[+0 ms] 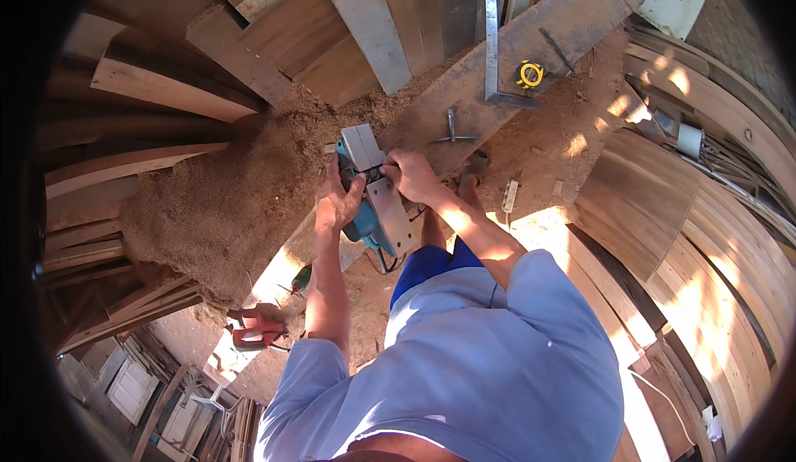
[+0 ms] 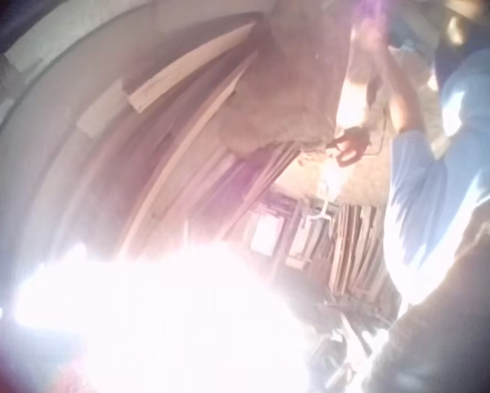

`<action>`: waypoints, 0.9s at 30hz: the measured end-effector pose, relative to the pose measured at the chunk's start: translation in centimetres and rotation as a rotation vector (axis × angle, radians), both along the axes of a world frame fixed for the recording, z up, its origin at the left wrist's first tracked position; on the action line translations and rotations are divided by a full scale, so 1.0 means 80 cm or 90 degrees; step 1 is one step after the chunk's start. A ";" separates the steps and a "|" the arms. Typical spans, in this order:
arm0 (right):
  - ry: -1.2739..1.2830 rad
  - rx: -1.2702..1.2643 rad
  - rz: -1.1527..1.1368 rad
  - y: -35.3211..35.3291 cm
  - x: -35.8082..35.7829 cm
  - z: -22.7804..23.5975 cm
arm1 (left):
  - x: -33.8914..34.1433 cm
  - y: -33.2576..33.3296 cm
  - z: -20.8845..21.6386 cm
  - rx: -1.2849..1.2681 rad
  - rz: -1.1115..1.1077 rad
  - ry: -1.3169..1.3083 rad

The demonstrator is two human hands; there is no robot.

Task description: The person uses a screwdriver and a square tool to adjust and align the components of an electric planer on a wooden workbench.

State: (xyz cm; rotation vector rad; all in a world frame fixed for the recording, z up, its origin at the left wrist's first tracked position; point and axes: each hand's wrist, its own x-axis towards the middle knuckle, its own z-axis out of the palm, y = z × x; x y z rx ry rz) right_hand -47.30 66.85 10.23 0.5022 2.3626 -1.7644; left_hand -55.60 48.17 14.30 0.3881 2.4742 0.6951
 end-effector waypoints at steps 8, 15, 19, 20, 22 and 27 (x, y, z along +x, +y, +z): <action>0.202 0.150 0.089 0.011 0.000 0.002 | -0.002 0.003 0.004 -0.045 0.000 -0.035; -0.010 0.043 0.023 -0.002 0.001 0.004 | 0.001 0.003 0.007 -0.026 0.026 -0.046; 0.143 0.134 0.070 -0.003 0.004 0.000 | -0.001 0.001 0.008 -0.038 0.010 -0.043; 0.146 0.140 0.070 -0.003 0.006 0.000 | 0.000 0.002 0.007 -0.037 0.005 -0.041; 0.161 0.159 0.072 -0.004 0.004 0.004 | 0.000 -0.001 0.008 -0.034 0.004 -0.039; 0.052 0.163 0.030 -0.012 0.009 -0.009 | 0.001 -0.001 0.000 -0.020 -0.004 -0.011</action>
